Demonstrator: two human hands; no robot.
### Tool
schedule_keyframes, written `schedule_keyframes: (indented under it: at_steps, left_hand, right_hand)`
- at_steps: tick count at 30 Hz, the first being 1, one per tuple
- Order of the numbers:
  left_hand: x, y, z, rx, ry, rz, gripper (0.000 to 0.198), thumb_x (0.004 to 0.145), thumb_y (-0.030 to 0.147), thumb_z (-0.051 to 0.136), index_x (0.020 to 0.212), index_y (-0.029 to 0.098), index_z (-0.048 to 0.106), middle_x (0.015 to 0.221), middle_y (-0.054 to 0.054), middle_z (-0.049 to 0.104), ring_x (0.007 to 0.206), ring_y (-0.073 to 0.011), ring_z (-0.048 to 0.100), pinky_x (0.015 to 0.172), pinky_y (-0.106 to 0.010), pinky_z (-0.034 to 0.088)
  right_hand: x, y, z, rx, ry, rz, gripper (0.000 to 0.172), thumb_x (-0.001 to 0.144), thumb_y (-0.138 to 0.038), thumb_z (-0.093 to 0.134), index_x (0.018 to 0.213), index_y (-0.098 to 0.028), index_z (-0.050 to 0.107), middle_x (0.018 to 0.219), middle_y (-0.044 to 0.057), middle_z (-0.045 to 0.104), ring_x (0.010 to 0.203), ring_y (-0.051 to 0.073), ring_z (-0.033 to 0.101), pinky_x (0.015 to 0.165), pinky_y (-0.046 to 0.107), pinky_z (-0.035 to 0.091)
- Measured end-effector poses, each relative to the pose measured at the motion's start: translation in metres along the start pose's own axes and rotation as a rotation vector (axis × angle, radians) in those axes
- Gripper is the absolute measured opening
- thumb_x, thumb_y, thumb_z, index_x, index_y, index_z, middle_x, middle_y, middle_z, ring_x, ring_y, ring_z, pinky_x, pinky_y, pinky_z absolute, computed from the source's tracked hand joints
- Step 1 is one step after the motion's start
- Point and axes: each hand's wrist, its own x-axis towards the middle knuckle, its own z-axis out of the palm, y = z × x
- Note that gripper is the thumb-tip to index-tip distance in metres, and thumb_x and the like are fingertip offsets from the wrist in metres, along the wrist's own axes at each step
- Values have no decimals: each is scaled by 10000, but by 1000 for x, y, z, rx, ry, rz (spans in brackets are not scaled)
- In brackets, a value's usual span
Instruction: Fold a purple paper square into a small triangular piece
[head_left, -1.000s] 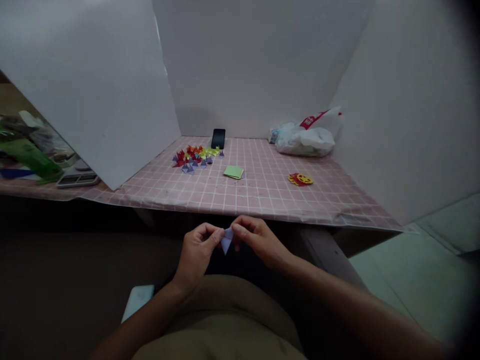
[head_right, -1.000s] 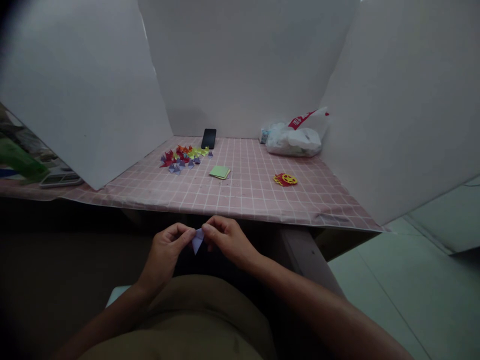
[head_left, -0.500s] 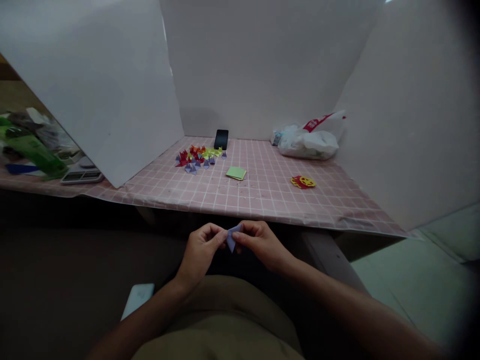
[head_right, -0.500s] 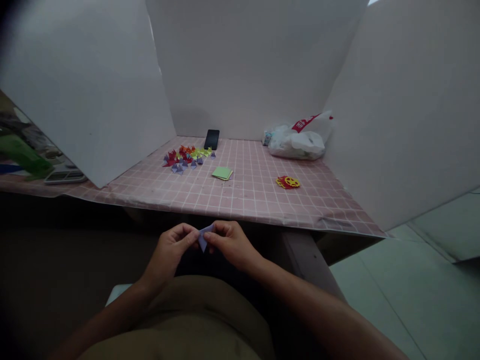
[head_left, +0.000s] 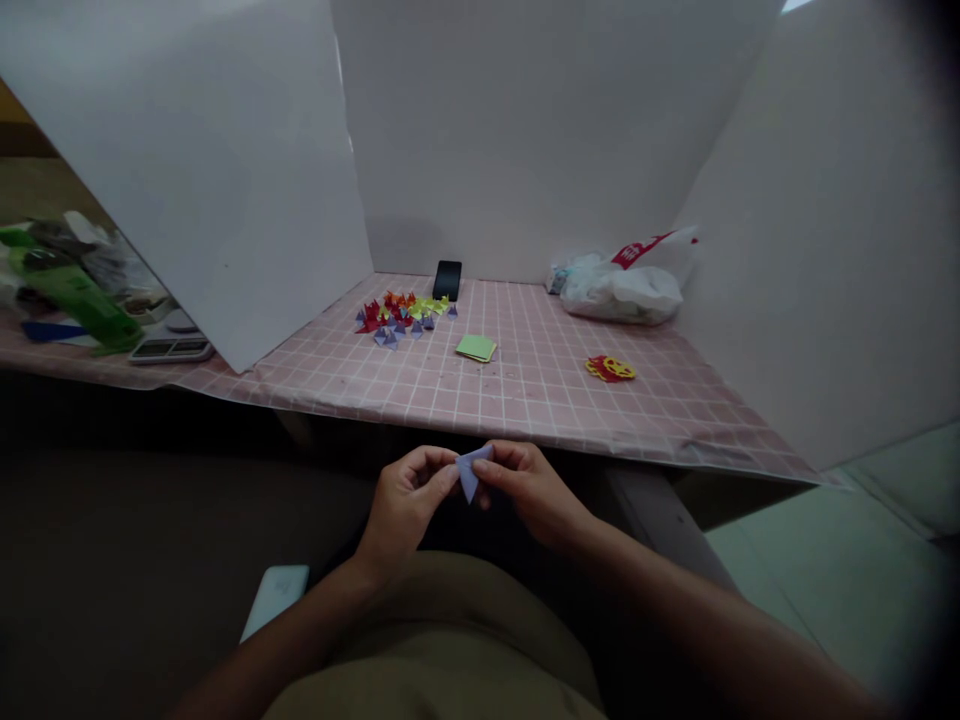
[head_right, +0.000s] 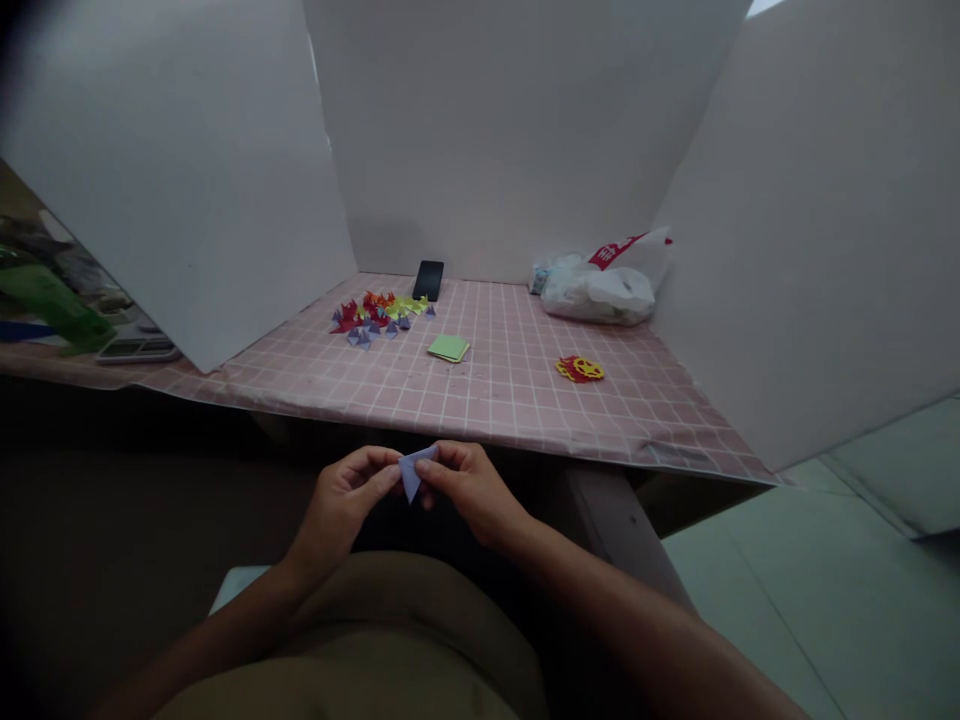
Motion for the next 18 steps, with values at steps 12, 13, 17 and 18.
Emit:
schedule_keyframes:
  at_steps: [12,13,17,18]
  left_hand:
    - [-3,-6,-2,230,83,103,128,830,274,643,774,163,675,693,-4,661,643,-143,591,610,-237,450]
    - [-4,-6,-1,250,89,127,118,837,271,642,803,166,682,719,-8,675,663,-147,606,622,-238,458]
    - [-4,-7,-2,324,103,198,115,857,255,631,811,175,700,746,-14,696,702,-155,634,659,-242,472]
    - [-4,-8,-2,333,103,202,122,861,254,628,804,177,704,745,-14,697,704,-154,636,666,-243,473]
  right_hand:
    - [-3,0,3,-54,1,-15,270,871,-395,669,753,-152,650,614,-11,623,573,113,544,634,258,406]
    - [-3,0,3,-50,2,-6,271,874,-386,665,741,-150,651,603,-10,622,569,113,543,633,258,403]
    - [-3,4,2,-30,-21,1,257,877,-358,667,732,-146,655,596,-9,619,568,110,543,633,255,401]
    - [-2,5,2,-20,-24,-2,254,878,-359,669,738,-147,657,603,-11,618,568,108,542,630,253,402]
